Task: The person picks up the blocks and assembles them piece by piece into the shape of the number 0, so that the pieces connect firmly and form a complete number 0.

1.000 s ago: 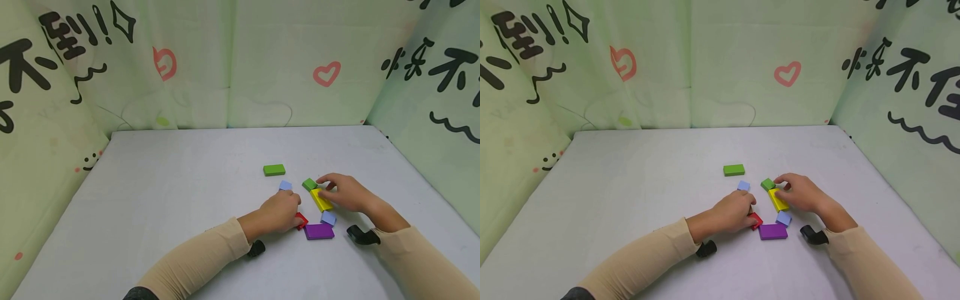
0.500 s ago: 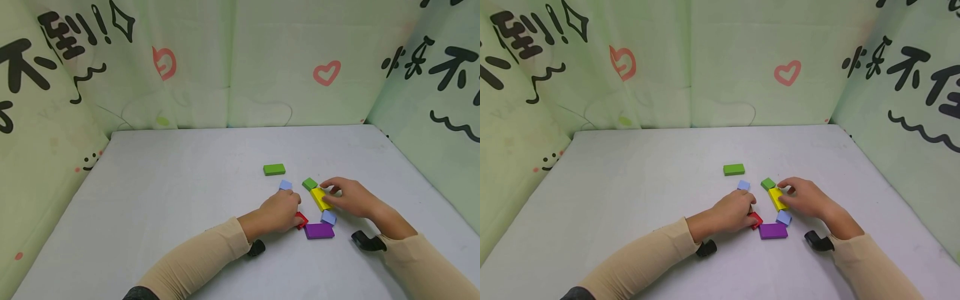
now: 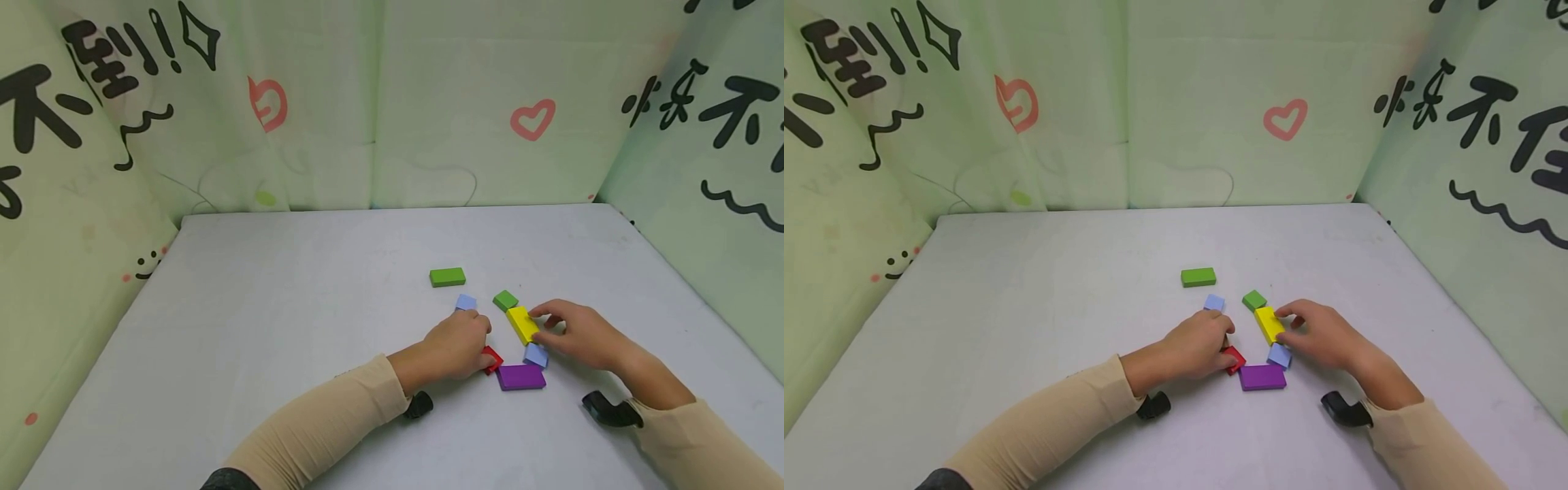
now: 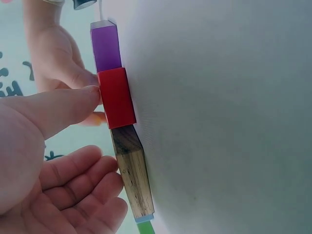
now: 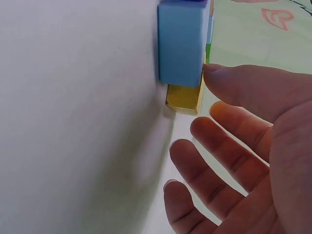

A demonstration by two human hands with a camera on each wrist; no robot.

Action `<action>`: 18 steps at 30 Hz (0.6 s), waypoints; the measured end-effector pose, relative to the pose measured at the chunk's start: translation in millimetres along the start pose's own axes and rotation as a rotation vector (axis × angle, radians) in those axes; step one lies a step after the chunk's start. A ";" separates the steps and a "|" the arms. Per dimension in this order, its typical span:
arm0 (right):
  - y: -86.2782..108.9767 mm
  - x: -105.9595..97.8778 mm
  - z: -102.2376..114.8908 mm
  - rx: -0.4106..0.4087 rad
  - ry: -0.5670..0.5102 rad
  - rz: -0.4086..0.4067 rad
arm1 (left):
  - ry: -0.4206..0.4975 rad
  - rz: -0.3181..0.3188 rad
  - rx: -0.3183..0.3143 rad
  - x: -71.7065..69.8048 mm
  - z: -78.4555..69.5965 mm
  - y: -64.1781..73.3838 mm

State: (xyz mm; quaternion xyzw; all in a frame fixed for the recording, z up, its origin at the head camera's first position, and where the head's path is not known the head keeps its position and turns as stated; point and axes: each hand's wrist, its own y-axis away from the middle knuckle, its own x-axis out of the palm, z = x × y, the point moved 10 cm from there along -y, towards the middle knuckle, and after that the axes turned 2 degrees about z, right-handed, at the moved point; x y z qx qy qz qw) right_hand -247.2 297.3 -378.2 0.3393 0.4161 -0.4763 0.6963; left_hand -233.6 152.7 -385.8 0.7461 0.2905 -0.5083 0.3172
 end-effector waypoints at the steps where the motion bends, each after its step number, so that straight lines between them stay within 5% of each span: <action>1: 0.9 0.1 0.2 -0.002 0.001 -0.001 | -0.001 -0.001 -0.001 -0.2 0.0 0.1; 18: 11.2 1.0 8.7 -0.027 0.002 -0.015 | -0.001 -0.013 0.016 -3.2 -1.5 2.4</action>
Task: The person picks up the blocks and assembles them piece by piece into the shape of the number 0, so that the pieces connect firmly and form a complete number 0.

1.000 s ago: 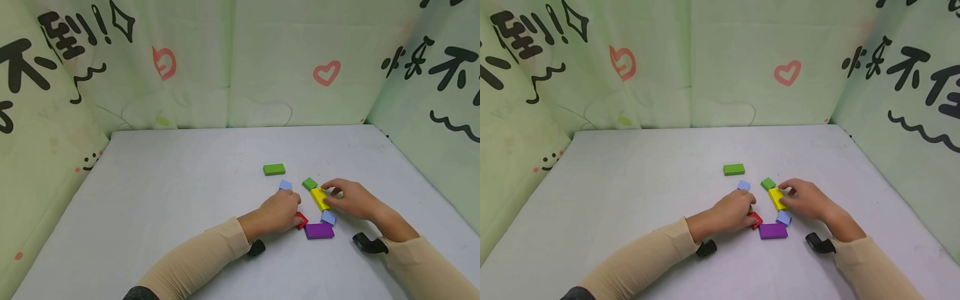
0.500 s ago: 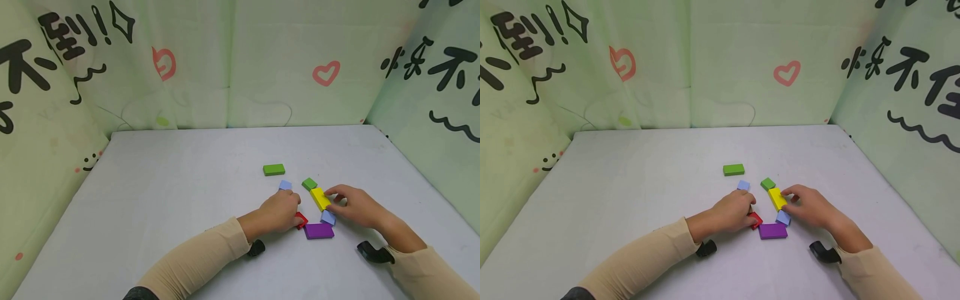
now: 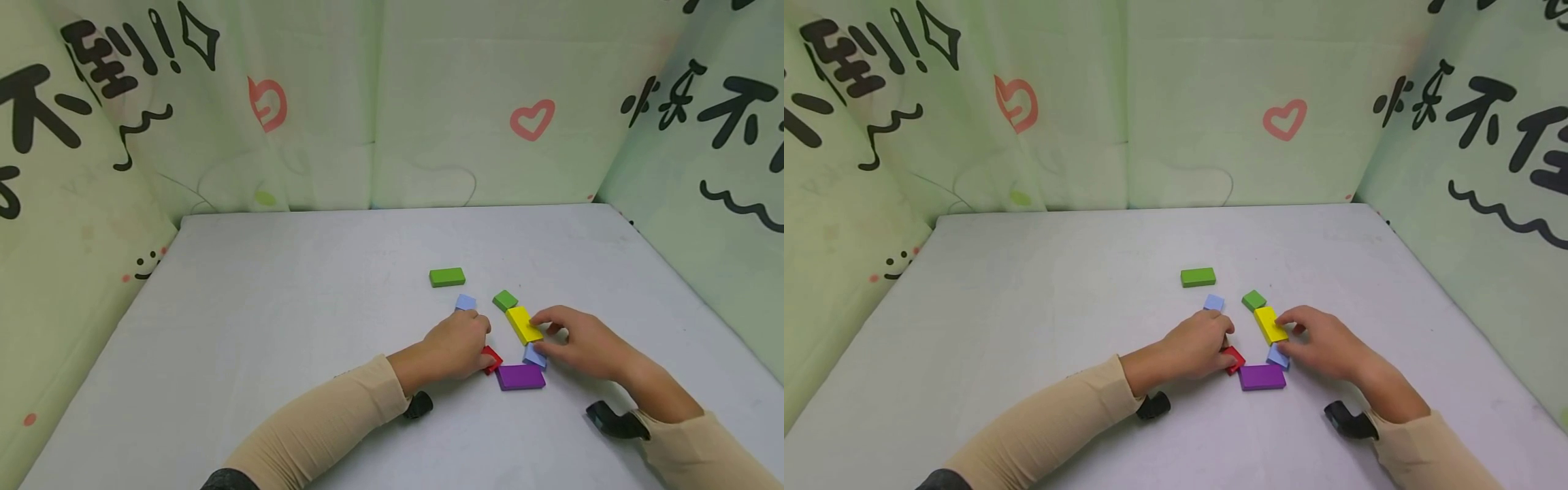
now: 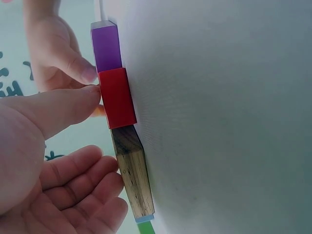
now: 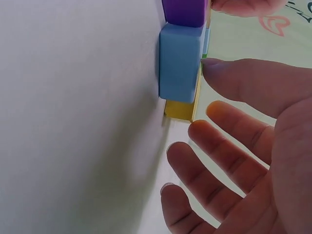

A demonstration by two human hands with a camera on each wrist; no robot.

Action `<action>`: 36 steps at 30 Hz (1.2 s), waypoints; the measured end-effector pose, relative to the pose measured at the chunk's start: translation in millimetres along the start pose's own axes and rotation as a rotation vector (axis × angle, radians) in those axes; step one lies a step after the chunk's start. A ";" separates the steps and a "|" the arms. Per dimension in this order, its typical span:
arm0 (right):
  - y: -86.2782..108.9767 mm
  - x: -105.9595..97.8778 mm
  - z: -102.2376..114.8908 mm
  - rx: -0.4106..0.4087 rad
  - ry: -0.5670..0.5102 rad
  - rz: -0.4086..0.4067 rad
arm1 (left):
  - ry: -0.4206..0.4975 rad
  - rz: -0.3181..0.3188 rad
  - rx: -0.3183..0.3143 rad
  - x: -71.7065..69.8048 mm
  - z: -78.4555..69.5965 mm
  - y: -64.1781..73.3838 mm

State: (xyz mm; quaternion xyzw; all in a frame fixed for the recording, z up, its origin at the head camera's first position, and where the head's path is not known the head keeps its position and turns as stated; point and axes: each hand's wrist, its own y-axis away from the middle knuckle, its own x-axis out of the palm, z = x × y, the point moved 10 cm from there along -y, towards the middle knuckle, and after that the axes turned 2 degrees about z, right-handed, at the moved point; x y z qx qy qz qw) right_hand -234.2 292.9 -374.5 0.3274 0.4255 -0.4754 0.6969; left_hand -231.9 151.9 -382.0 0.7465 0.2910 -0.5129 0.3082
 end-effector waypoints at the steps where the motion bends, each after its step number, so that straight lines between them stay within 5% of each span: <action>1: 0.4 -0.1 0.5 -0.004 0.001 0.000 | -0.001 -0.001 0.001 -0.2 0.0 0.1; 36: 7.6 3.1 8.3 -0.047 -0.033 0.003 | 0.026 0.007 -0.005 1.0 1.0 -0.7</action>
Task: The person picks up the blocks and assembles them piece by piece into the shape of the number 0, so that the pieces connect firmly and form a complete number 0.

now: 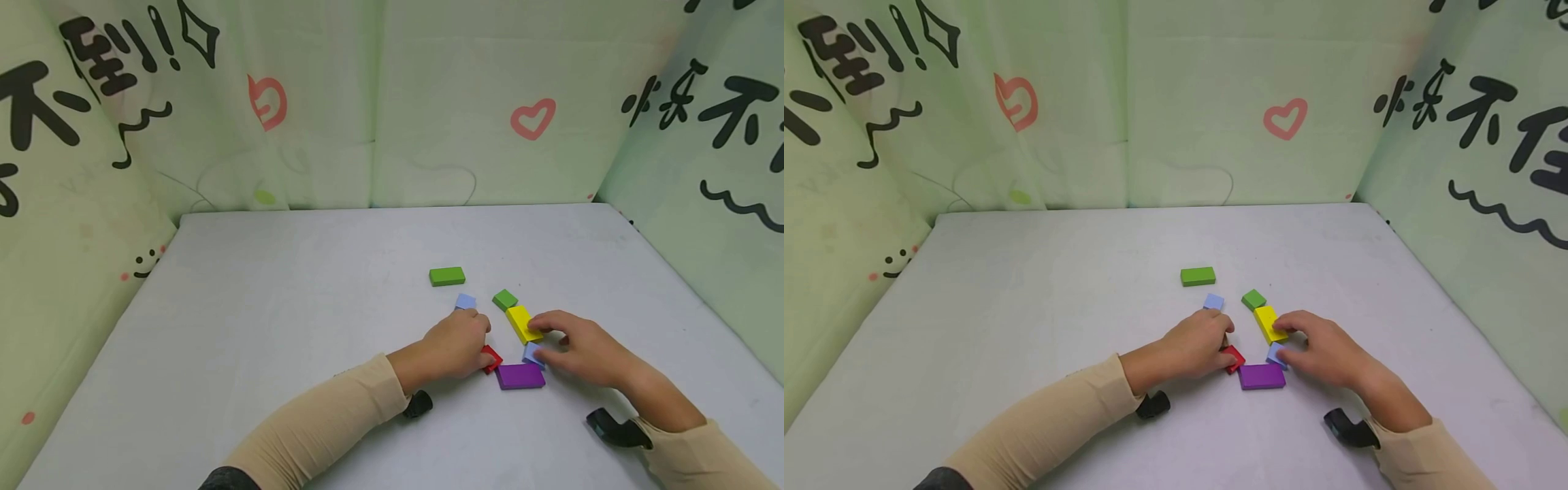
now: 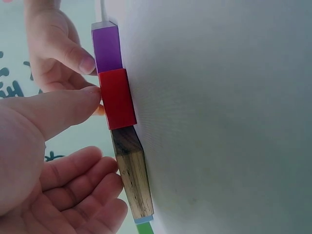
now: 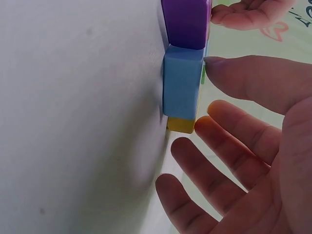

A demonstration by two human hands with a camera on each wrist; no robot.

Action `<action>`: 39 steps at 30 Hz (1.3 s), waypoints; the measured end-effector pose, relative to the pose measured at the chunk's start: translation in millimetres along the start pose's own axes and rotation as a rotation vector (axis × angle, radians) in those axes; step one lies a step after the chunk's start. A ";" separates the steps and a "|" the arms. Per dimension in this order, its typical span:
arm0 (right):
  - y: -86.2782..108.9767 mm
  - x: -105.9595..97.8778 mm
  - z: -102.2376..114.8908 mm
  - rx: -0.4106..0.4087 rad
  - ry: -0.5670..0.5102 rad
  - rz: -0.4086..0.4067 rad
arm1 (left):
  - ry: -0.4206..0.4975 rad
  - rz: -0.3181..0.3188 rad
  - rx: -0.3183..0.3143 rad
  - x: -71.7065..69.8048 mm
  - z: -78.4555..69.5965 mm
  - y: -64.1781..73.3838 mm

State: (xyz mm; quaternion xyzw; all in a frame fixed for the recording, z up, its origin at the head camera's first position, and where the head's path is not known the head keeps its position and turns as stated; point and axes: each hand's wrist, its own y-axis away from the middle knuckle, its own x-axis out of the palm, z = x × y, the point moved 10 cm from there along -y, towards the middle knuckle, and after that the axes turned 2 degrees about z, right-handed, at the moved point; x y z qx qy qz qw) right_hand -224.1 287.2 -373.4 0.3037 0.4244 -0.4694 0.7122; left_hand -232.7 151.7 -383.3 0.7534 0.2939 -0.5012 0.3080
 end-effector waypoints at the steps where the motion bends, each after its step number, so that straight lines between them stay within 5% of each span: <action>1: 0.1 0.3 -0.2 -0.002 0.001 0.000 | 0.000 0.001 0.001 0.2 0.1 0.0; 18: 1.2 0.2 -1.4 -0.016 -0.016 -0.002 | 0.020 -0.002 0.019 -2.9 0.3 -1.2; 29: 1.7 1.5 -1.7 -0.006 -0.022 0.010 | 0.186 0.028 -0.027 -3.1 9.6 -8.4; 39: 1.9 1.7 -1.5 -0.009 -0.024 0.010 | 0.227 -0.021 -0.048 -22.4 25.2 -11.3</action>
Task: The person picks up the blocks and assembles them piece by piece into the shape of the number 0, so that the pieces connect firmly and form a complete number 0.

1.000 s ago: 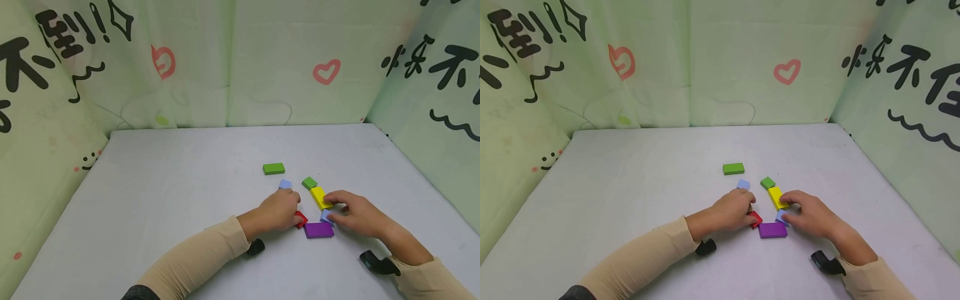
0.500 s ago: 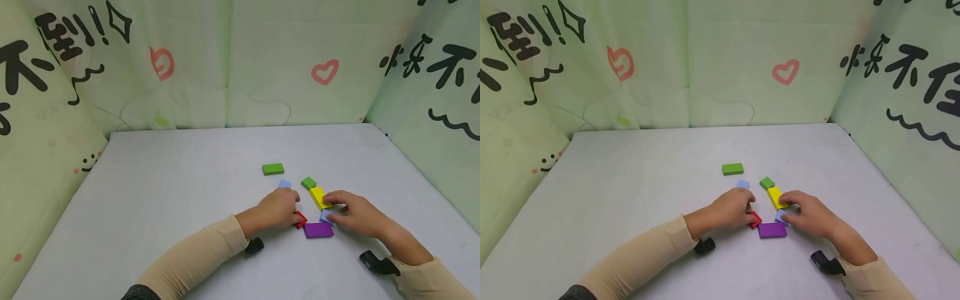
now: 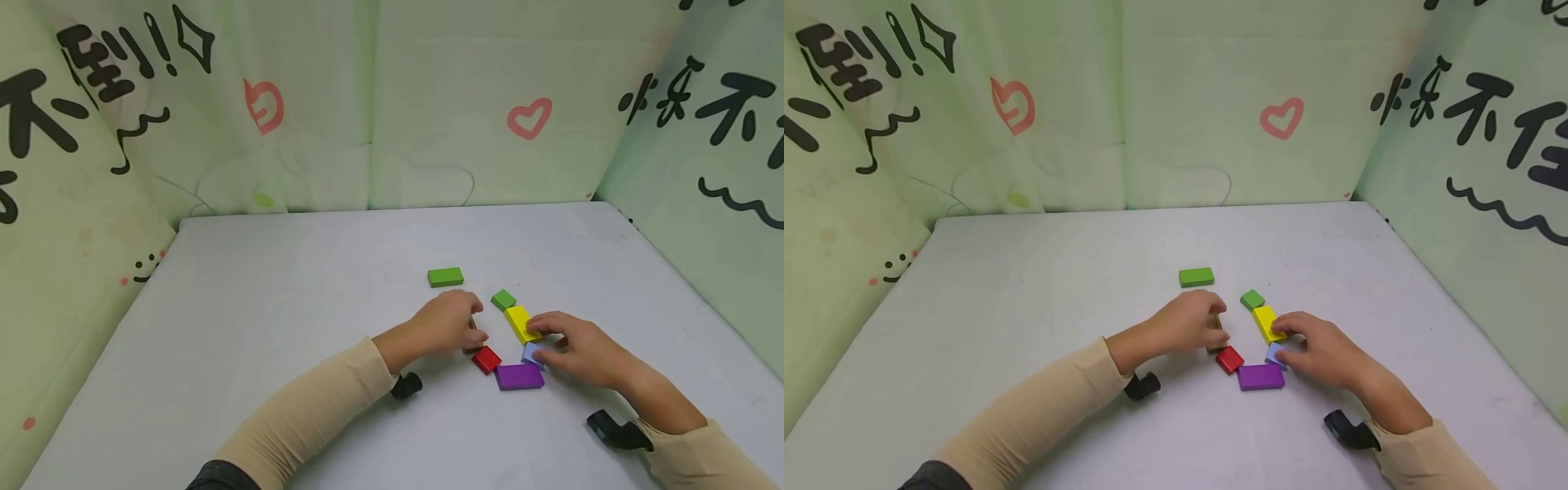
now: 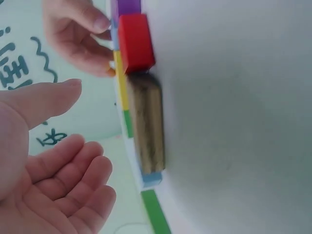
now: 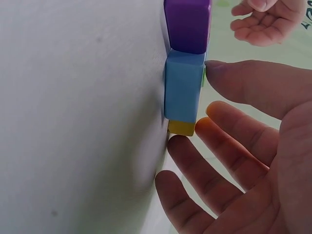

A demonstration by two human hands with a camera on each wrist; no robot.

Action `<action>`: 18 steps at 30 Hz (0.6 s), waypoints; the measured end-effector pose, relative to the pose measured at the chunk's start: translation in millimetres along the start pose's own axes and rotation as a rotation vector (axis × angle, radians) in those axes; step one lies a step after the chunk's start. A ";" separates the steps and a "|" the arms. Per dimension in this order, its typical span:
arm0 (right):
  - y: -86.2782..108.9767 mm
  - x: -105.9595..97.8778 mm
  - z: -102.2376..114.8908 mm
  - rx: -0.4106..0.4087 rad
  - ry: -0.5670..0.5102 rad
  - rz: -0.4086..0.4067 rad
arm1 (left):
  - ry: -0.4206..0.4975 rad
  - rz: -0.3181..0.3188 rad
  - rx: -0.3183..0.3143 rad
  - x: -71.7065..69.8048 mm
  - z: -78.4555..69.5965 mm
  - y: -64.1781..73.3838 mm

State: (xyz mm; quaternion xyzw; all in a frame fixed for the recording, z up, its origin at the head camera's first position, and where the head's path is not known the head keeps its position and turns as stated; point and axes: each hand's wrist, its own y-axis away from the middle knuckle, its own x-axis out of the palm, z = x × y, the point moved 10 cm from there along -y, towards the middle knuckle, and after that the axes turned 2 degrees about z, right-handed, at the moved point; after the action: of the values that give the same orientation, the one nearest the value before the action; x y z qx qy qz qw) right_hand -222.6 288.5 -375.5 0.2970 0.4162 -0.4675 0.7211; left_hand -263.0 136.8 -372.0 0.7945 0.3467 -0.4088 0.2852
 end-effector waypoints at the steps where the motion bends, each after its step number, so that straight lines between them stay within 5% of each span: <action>1: 0.1 0.0 0.2 -0.001 0.000 -0.001 | 0.002 -0.009 0.000 -2.6 1.5 -0.2; 18: -0.8 2.3 0.9 0.022 0.012 0.014 | 0.037 -0.103 0.068 -35.9 23.8 -2.3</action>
State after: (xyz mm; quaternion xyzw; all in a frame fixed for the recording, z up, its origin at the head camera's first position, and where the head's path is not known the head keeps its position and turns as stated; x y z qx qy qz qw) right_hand -222.5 286.5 -377.2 0.3106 0.4133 -0.4652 0.7186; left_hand -290.8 109.2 -353.9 0.7922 0.3783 -0.4199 0.2301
